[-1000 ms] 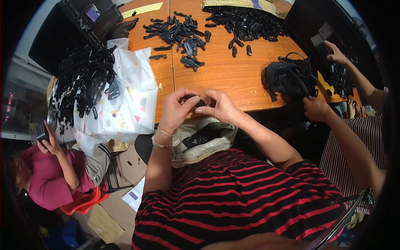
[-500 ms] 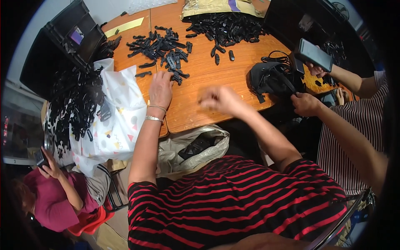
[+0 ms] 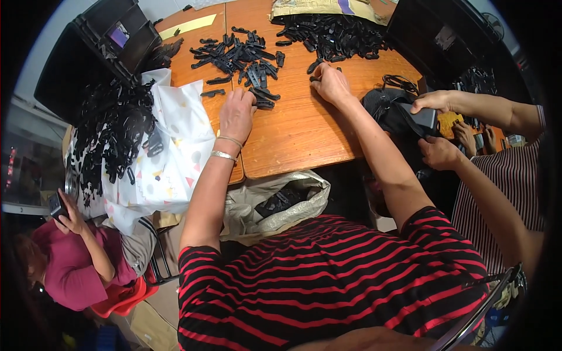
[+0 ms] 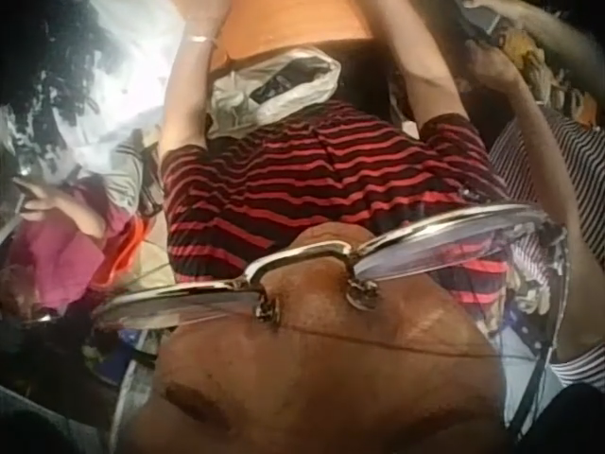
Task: Assembling small black plastic components by hand at a workstation.
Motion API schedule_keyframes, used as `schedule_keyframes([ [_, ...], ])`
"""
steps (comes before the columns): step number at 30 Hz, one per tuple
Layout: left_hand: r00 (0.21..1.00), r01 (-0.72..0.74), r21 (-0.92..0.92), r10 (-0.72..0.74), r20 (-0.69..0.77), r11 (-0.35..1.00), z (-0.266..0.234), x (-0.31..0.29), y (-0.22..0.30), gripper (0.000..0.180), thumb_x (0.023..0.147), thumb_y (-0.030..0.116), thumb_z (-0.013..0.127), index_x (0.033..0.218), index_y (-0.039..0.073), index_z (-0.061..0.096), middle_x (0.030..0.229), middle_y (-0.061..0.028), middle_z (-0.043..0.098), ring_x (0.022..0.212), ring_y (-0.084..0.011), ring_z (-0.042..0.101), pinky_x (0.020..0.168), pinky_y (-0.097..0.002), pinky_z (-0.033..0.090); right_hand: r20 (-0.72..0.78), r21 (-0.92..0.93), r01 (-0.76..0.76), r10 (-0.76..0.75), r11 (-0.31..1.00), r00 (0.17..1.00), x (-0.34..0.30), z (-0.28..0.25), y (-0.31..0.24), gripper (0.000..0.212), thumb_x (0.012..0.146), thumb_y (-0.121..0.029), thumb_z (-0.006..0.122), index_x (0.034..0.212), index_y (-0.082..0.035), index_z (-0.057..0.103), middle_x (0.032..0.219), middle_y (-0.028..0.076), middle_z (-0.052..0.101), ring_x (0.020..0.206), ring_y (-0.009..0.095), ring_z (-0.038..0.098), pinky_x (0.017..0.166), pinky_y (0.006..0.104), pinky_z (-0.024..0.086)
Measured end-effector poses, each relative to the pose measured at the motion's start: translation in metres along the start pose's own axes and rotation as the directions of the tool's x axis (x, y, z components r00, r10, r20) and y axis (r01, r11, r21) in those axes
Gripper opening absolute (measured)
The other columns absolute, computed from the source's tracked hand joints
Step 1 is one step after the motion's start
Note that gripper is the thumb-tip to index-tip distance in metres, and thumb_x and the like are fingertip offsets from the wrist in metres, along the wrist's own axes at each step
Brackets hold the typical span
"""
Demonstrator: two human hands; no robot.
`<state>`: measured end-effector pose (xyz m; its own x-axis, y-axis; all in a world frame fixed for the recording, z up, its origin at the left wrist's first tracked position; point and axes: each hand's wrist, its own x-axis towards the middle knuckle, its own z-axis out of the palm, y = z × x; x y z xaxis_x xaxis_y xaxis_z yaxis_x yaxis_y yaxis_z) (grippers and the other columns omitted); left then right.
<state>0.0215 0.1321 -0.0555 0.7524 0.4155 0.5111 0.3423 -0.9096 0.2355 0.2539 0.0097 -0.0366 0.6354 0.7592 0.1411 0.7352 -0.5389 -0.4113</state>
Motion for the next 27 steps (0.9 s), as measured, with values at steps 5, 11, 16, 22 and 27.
schedule_keyframes([
  [5,1.000,-0.028,-0.055,0.029,0.003,0.998,-0.006,0.005,0.015,0.023,0.073,0.006,0.072,0.090,0.005,0.057,0.088,-0.0080,0.055,0.089,-0.0275,0.054,0.074,-0.0363,0.046,0.155,0.322,0.050,-0.105,0.945,0.982,-0.025,0.009,0.004,0.030,0.082,-0.018,0.068,0.106,-0.001,0.063,0.096,0.018,0.068,0.091,0.033,0.064,0.081,0.0387,0.050],
  [11,0.996,-0.056,-0.062,0.061,0.072,0.997,-0.002,0.004,0.018,0.024,0.075,0.006,0.070,0.098,0.006,0.062,0.090,-0.0079,0.060,0.092,-0.0270,0.056,0.078,-0.0364,0.047,0.207,0.227,0.163,-0.211,0.960,0.955,-0.050,0.001,-0.019,0.025,0.085,-0.019,0.063,0.104,-0.002,0.065,0.092,0.018,0.067,0.088,0.032,0.064,0.079,0.0399,0.049],
  [16,0.986,0.164,-0.323,-0.142,0.092,0.932,0.000,-0.005,0.025,0.021,0.085,0.004,0.062,0.106,0.004,0.061,0.094,-0.0103,0.066,0.076,-0.0250,0.063,0.069,-0.0313,0.052,0.099,0.004,0.314,-0.313,0.949,0.945,-0.057,0.007,-0.020,0.022,0.087,-0.019,0.057,0.099,-0.005,0.067,0.093,0.017,0.062,0.088,0.036,0.061,0.078,0.0443,0.048],
  [22,0.730,0.531,-0.844,-0.463,0.502,-0.079,-0.012,-0.025,0.030,0.023,0.095,0.010,0.054,0.115,-0.001,0.055,0.092,-0.0112,0.065,0.077,-0.0150,0.065,0.064,-0.0247,0.054,0.004,0.014,0.386,-0.386,0.922,0.922,-0.066,0.005,-0.017,0.023,0.080,-0.016,0.069,0.101,-0.007,0.067,0.095,0.013,0.061,0.083,0.035,0.061,0.076,0.0426,0.049],
  [27,0.715,0.485,-0.837,-0.437,0.546,-0.252,-0.018,-0.038,0.034,0.022,0.095,0.011,0.054,0.113,-0.002,0.057,0.088,-0.0103,0.065,0.072,-0.0140,0.064,0.061,-0.0239,0.053,0.037,0.024,0.361,-0.362,0.932,0.931,-0.069,0.000,-0.020,0.023,0.078,-0.015,0.070,0.099,-0.005,0.066,0.092,0.013,0.061,0.084,0.034,0.061,0.074,0.0423,0.049],
])
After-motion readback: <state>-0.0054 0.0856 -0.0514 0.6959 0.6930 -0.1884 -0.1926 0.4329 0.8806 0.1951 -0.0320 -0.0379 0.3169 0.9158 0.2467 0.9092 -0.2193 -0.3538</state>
